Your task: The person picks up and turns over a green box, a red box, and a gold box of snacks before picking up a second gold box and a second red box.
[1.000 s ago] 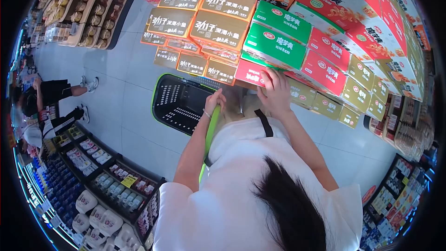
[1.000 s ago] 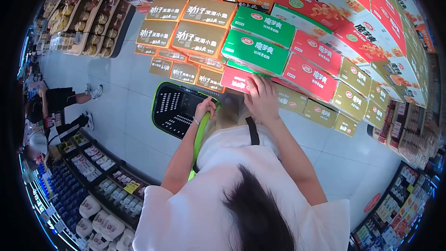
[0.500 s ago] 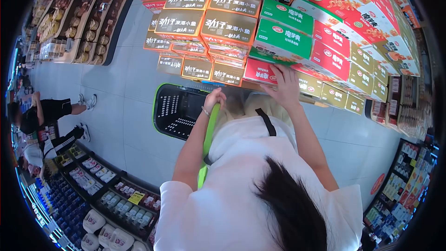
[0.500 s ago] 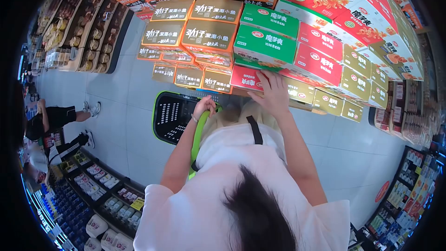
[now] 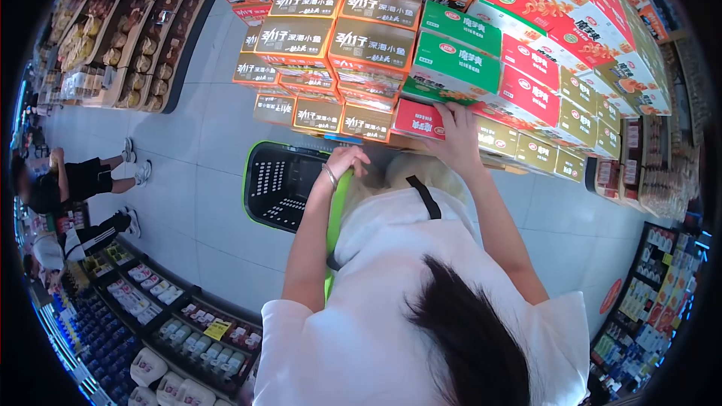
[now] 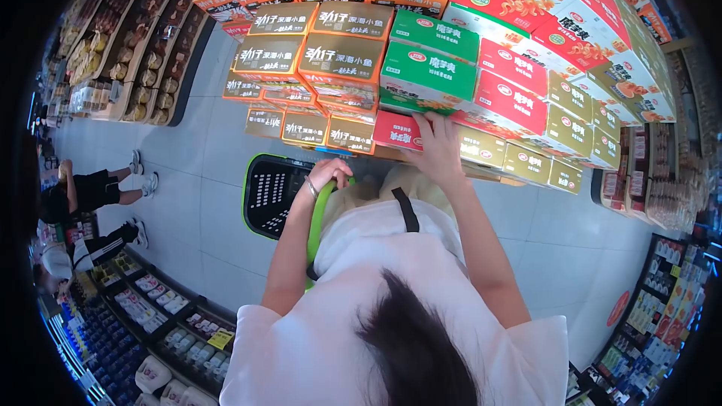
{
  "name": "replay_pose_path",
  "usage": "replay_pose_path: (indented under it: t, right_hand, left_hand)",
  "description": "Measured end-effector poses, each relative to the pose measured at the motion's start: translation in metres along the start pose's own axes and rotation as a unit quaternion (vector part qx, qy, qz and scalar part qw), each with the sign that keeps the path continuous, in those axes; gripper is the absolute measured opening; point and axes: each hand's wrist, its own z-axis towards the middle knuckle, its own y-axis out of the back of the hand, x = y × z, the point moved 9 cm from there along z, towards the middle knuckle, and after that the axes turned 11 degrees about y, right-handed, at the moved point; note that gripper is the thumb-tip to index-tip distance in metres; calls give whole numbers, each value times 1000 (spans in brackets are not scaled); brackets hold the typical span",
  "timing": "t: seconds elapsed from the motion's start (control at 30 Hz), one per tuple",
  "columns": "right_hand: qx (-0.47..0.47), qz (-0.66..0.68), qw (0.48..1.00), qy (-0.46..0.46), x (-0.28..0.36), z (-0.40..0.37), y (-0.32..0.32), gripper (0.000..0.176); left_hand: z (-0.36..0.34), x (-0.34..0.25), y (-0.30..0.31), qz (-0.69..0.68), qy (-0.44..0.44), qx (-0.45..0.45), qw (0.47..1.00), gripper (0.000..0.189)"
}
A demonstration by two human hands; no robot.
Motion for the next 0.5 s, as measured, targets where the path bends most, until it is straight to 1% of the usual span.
replay_pose_path:
  t: [0.07,0.13,0.17,0.2,0.27,0.3,0.33,0.4,0.5]
  right_hand:
    - [-1,45,999,-18,0,1,-2,70]
    - [-5,43,999,-14,0,3,-2,69]
    - [-7,40,999,-14,2,3,-2,67]
    - [-6,42,999,-13,3,3,-2,67]
    - [-4,38,999,-6,3,5,-2,65]
    - [-5,38,999,-5,3,5,-3,65]
    - [-5,49,999,-4,3,4,-4,65]
    - [-5,57,998,-6,2,1,-3,64]
    - [-5,74,997,-17,3,0,-1,64]
  left_hand:
    - [-11,-17,-9,-11,7,13,1000,30]
    - [-22,-36,-20,23,-34,14,999,29]
    - [-29,-42,-23,66,-40,1,997,29]
    - [-32,-43,-27,65,-39,-2,997,29]
    - [-41,-60,-36,150,-126,-44,980,27]
    - [-41,-59,-40,145,-136,-38,979,22]
    - [-40,-57,-41,145,-137,-38,979,22]
    - [-37,-50,-49,131,-122,3,984,24]
    - [-33,-52,-42,108,-130,-12,986,25]
